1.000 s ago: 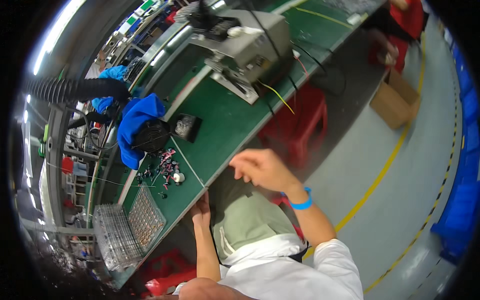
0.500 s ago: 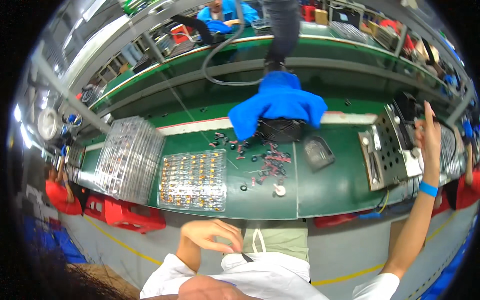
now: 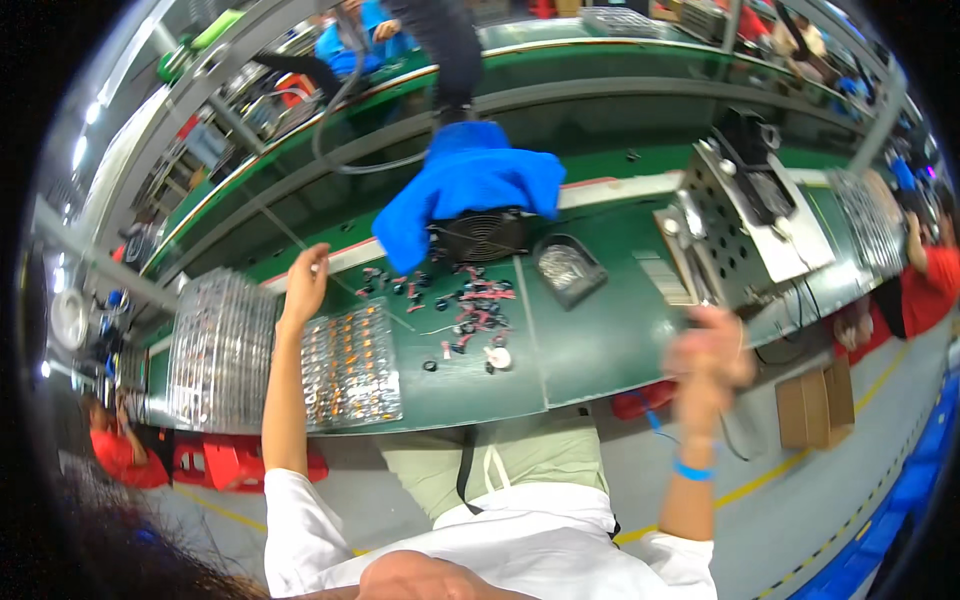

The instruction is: The recorder is soldering small electronic components onto a part at an electronics assembly line.

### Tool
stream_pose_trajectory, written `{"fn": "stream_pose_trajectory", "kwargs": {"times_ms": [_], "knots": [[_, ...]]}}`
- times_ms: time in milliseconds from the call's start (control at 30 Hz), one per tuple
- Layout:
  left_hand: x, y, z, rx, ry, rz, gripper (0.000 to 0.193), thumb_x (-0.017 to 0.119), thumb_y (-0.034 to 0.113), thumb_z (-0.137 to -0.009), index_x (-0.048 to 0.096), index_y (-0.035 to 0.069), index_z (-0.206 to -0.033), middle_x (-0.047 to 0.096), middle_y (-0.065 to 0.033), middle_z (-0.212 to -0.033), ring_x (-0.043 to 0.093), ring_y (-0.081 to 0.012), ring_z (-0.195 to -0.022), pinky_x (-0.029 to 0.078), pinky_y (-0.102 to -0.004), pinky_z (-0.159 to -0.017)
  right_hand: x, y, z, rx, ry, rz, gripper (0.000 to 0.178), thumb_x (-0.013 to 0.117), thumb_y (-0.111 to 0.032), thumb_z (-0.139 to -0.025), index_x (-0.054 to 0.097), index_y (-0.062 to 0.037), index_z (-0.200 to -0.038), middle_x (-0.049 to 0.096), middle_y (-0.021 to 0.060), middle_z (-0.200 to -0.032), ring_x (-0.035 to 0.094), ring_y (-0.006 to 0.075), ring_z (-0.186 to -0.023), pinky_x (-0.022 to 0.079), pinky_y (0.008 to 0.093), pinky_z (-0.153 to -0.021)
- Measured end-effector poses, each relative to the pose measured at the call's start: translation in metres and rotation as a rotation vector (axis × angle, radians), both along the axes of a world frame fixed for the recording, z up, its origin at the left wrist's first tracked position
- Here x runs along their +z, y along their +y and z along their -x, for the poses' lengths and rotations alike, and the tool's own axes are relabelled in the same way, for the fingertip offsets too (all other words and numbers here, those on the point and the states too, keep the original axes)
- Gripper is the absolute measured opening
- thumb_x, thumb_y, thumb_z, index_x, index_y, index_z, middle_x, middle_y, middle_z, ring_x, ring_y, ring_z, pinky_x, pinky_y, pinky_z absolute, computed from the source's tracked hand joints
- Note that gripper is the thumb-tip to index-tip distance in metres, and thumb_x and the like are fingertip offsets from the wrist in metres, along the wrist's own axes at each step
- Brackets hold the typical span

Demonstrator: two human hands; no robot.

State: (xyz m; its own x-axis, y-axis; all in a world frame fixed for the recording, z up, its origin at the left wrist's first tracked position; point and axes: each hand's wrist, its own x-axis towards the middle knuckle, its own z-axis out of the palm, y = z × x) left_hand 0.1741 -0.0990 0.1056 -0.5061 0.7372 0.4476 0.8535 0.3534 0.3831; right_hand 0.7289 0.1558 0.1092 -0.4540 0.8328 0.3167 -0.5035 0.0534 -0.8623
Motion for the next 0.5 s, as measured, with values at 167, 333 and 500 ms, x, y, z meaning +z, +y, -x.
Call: {"fn": "stream_pose_trajectory", "kwargs": {"times_ms": [167,333,500], "knots": [[-0.034,0.076,0.038,0.004,0.346,0.098,0.044,0.064,0.011,-0.091,0.060,0.010,-0.135,0.061,-0.0190,-0.131,0.058,-0.0400,-0.120,0.047,-0.0461,-0.104,-0.038,-0.040,0.091,-0.450,-0.521,-0.958,0.051,0.071,0.012,-0.081,0.064,-0.0011,-0.130,0.060,0.0137,-0.096,0.061,0.0271,-0.081,0.051,0.0357,-0.071],[-0.037,0.103,0.045,0.053,0.312,0.342,0.022,0.064,0.012,-0.089,0.073,0.006,-0.108,0.065,-0.0164,-0.107,0.062,-0.0370,-0.109,0.054,-0.0453,-0.091,-0.036,-0.041,0.104,-0.421,-0.669,-1.001,0.053,0.074,0.010,-0.081,0.064,-0.0033,-0.132,0.059,0.0138,-0.093,0.060,0.0281,-0.077,0.050,0.0356,-0.068],[-0.043,0.098,0.055,0.039,0.279,0.056,0.027,0.057,-0.003,-0.083,0.070,0.002,-0.106,0.061,-0.0222,-0.110,0.064,-0.0433,-0.101,0.054,-0.0478,-0.090,-0.053,-0.037,0.097,-0.480,-0.493,-0.904,0.055,0.071,0.011,-0.083,0.059,0.0025,-0.137,0.063,0.0137,-0.084,0.059,0.0260,-0.070,0.051,0.0334,-0.067]]}}
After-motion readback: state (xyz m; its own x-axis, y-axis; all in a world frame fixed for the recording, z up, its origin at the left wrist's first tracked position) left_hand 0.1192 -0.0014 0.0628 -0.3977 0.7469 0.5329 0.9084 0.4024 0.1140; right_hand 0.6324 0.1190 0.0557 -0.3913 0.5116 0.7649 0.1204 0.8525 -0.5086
